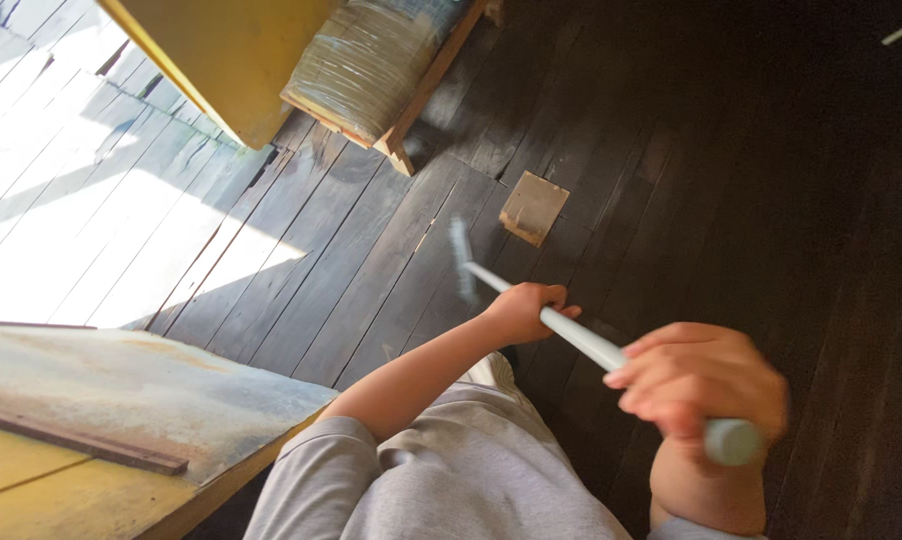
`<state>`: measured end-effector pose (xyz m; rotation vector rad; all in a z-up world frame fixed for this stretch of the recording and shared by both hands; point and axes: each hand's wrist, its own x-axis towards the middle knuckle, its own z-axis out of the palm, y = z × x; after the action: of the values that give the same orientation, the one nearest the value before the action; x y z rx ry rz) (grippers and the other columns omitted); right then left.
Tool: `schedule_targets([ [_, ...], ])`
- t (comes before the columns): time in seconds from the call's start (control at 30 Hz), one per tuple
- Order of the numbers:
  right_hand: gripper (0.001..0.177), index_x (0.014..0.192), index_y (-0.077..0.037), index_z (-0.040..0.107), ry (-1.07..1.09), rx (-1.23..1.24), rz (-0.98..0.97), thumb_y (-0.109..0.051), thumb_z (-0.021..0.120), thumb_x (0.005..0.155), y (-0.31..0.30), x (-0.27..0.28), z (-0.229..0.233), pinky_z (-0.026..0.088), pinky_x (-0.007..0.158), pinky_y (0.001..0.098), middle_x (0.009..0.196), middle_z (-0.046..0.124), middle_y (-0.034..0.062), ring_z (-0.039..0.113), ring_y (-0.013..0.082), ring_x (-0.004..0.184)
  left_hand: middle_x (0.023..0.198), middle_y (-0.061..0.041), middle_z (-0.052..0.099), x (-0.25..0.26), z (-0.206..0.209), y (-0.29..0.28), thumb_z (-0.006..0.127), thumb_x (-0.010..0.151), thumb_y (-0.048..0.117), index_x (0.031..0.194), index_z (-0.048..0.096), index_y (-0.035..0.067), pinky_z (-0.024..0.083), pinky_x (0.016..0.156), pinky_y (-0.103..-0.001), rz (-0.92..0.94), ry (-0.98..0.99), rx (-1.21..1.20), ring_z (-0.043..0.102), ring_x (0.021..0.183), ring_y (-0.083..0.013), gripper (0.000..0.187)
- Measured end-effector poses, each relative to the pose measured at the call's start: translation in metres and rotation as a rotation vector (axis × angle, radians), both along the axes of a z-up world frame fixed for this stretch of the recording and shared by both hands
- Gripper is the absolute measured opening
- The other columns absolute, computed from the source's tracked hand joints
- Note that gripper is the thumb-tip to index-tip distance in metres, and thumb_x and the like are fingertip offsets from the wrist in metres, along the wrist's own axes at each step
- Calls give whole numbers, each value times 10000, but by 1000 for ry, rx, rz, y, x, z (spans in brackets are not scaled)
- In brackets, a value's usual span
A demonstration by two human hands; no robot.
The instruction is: The person sweeps a dark wooden floor and then a tiled floor using a broom, moving dust and debris across the surface.
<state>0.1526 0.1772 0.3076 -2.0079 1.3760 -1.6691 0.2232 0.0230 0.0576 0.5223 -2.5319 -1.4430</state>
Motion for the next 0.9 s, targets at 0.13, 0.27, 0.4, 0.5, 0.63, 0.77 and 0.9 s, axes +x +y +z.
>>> schedule_targets([
  [0.13, 333, 722, -106, 626, 389, 26, 98, -217, 593, 1034, -26, 8, -6, 642, 748, 386, 678, 698, 23, 756, 185, 714, 698, -127, 633, -13, -31, 3, 683, 939, 436, 787, 592, 112, 507, 632, -471, 43, 126, 85, 645, 673, -370, 369],
  [0.27, 361, 723, -126, 582, 116, 125, 116, -273, 582, 1052, -8, -13, -46, 634, 791, 405, 710, 707, 17, 778, 206, 744, 734, -143, 673, 7, -56, 8, 689, 951, 399, 806, 624, 110, 519, 676, -492, 50, -68, 51, 671, 740, -391, 330],
  [0.4, 382, 760, -129, 605, -326, 207, 8, -317, 524, 1082, 21, -37, -123, 599, 891, 427, 752, 731, 29, 780, 219, 772, 965, -103, 756, 48, -80, 1, 756, 845, 316, 1025, 749, 205, 554, 839, -464, 52, -306, -1, 711, 947, -342, 212],
  [0.5, 356, 824, -78, 623, -568, 272, 38, -274, 527, 1106, 20, -32, -195, 555, 983, 477, 831, 719, 99, 747, 272, 886, 1050, -67, 774, 86, -117, -24, 772, 761, 217, 1190, 741, 255, 569, 899, -424, 55, -494, 23, 732, 1009, -301, 432],
  [0.63, 303, 932, -68, 635, -749, 400, 89, -262, 484, 1109, 2, 0, -273, 573, 1004, 492, 913, 735, 99, 731, 293, 1021, 1044, -82, 766, 136, -174, -53, 746, 834, 277, 1147, 745, 241, 568, 879, -460, 122, -646, -70, 716, 1013, -342, 315],
  [0.77, 327, 949, -68, 627, -807, 550, 15, -295, 446, 1101, 3, 6, -292, 510, 1086, 472, 961, 741, 107, 697, 301, 1187, 1027, -86, 764, 147, -205, -77, 734, 842, 349, 1103, 738, 228, 571, 878, -458, 41, -804, -183, 718, 1019, -327, 288],
  [0.9, 300, 923, -71, 637, -763, 547, -82, -269, 476, 1081, 15, -34, -265, 530, 1048, 479, 934, 761, 101, 724, 303, 1125, 1005, -99, 758, 113, -172, -67, 727, 795, 310, 1104, 724, 245, 559, 874, -464, 53, -698, -229, 714, 995, -339, 316],
])
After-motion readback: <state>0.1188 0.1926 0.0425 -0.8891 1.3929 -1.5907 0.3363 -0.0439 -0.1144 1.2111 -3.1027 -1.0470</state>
